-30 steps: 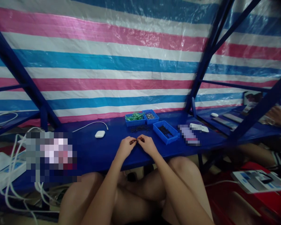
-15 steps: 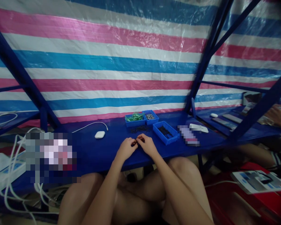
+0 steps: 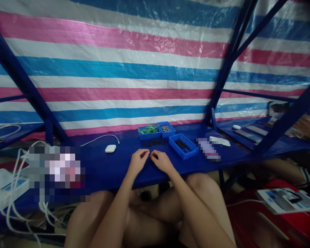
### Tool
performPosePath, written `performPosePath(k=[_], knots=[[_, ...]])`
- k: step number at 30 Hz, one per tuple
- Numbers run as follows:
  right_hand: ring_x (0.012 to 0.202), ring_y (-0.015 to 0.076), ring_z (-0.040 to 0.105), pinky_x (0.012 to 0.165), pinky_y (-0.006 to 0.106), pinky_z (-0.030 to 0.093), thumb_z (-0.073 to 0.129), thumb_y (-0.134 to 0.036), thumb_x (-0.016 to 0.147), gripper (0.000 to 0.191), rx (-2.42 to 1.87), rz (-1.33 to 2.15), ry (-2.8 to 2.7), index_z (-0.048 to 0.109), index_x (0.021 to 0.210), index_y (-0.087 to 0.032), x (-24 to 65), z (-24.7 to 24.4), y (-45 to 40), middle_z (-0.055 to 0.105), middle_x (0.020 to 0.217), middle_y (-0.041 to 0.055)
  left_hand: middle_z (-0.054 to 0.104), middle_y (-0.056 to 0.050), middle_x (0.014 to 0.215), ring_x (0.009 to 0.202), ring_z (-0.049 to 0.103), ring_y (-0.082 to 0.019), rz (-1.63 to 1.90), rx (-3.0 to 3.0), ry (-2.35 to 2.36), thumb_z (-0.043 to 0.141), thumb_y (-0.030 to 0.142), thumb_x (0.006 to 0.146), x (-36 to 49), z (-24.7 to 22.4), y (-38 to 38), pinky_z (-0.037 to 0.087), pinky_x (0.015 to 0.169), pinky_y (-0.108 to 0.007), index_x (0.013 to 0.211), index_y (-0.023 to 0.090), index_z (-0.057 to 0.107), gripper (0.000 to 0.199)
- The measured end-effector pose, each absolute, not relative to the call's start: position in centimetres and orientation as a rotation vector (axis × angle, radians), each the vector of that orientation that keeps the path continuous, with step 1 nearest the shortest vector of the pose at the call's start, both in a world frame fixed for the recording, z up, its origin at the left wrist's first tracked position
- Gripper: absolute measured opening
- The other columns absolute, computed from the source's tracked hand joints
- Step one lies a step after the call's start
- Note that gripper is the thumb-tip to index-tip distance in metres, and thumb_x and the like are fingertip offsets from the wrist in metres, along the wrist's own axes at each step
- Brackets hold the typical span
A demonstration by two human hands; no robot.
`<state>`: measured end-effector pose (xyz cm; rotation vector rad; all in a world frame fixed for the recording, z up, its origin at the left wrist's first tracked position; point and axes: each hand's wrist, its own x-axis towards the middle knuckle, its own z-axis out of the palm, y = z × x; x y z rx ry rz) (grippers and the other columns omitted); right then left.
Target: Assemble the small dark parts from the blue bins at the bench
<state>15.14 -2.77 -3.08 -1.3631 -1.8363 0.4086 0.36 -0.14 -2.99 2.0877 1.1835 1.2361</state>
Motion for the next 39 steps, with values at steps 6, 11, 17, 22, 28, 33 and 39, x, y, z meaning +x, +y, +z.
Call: performPosePath(k=[6,11,17,22,28,33,39], knots=[[0.067,0.013,0.055,0.061,0.021,0.035,0.044,-0.024,0.079,0.012,-1.389,0.347,-1.903,0.056,0.076,-0.022,15.05,-3.21,-2.83,0.062,0.073,0.0,0.063,-0.005,0.086,0.073,0.058,-0.014,1.208,2.119,1.176,0.047,0.032,0.078,0.45,-3.04,-0.26,0.046,0.07,-0.025,0.088,0.019,0.063,0.023],[0.067,0.0136,0.054,0.064,0.022,0.037,0.043,-0.024,0.077,0.011,-1.371,0.342,-1.837,0.054,0.075,-0.021,15.09,-3.1,-2.79,0.06,0.071,0.0001,0.064,-0.003,0.081,0.07,0.057,-0.013,1.192,2.104,1.225,0.045,0.031,0.078,0.36,-3.07,-0.15,0.044,0.067,-0.024,0.083,0.018,0.06,0.021],[0.067,0.0133,0.053,0.065,0.023,0.038,0.039,-0.028,0.079,0.016,-1.309,0.359,-1.641,0.052,0.074,-0.02,15.29,-2.92,-2.64,0.058,0.07,-0.0001,0.064,-0.002,0.075,0.07,0.058,-0.014,1.048,2.223,1.249,0.043,0.033,0.079,0.47,-3.13,-0.34,0.043,0.065,-0.024,0.076,0.019,0.062,0.024],[0.066,0.0125,0.053,0.064,0.022,0.038,0.038,-0.027,0.078,0.016,-1.279,0.421,-1.608,0.053,0.075,-0.02,15.35,-2.66,-2.66,0.057,0.069,-0.001,0.066,-0.004,0.08,0.072,0.058,-0.015,1.092,2.14,1.205,0.046,0.033,0.077,0.52,-3.22,-0.17,0.044,0.068,-0.026,0.08,0.018,0.063,0.022],[0.066,0.0119,0.051,0.065,0.021,0.036,0.041,-0.025,0.078,0.015,-1.329,0.382,-1.796,0.055,0.075,-0.019,15.14,-2.84,-2.86,0.058,0.071,-0.0004,0.066,-0.006,0.085,0.076,0.06,-0.017,1.246,1.969,1.17,0.05,0.034,0.076,0.26,-3.15,0.29,0.046,0.072,-0.028,0.084,0.016,0.063,0.024],[0.067,0.0118,0.052,0.064,0.02,0.036,0.044,-0.024,0.078,0.014,-1.363,0.368,-1.865,0.056,0.076,-0.02,15.08,-3.06,-2.81,0.06,0.072,-0.0002,0.064,-0.005,0.087,0.081,0.059,-0.016,1.251,1.929,1.109,0.049,0.033,0.076,0.32,-3.08,0.13,0.047,0.069,-0.026,0.084,0.017,0.06,0.021],[0.065,0.0124,0.054,0.062,0.021,0.037,0.041,-0.033,0.081,0.022,-1.32,0.419,-1.739,0.058,0.077,-0.02,15.19,-2.89,-2.74,0.061,0.07,-0.0003,0.064,-0.003,0.079,0.072,0.06,-0.014,1.19,1.947,1.102,0.051,0.03,0.074,0.4,-3.31,0.13,0.046,0.068,-0.025,0.083,0.016,0.059,0.017]])
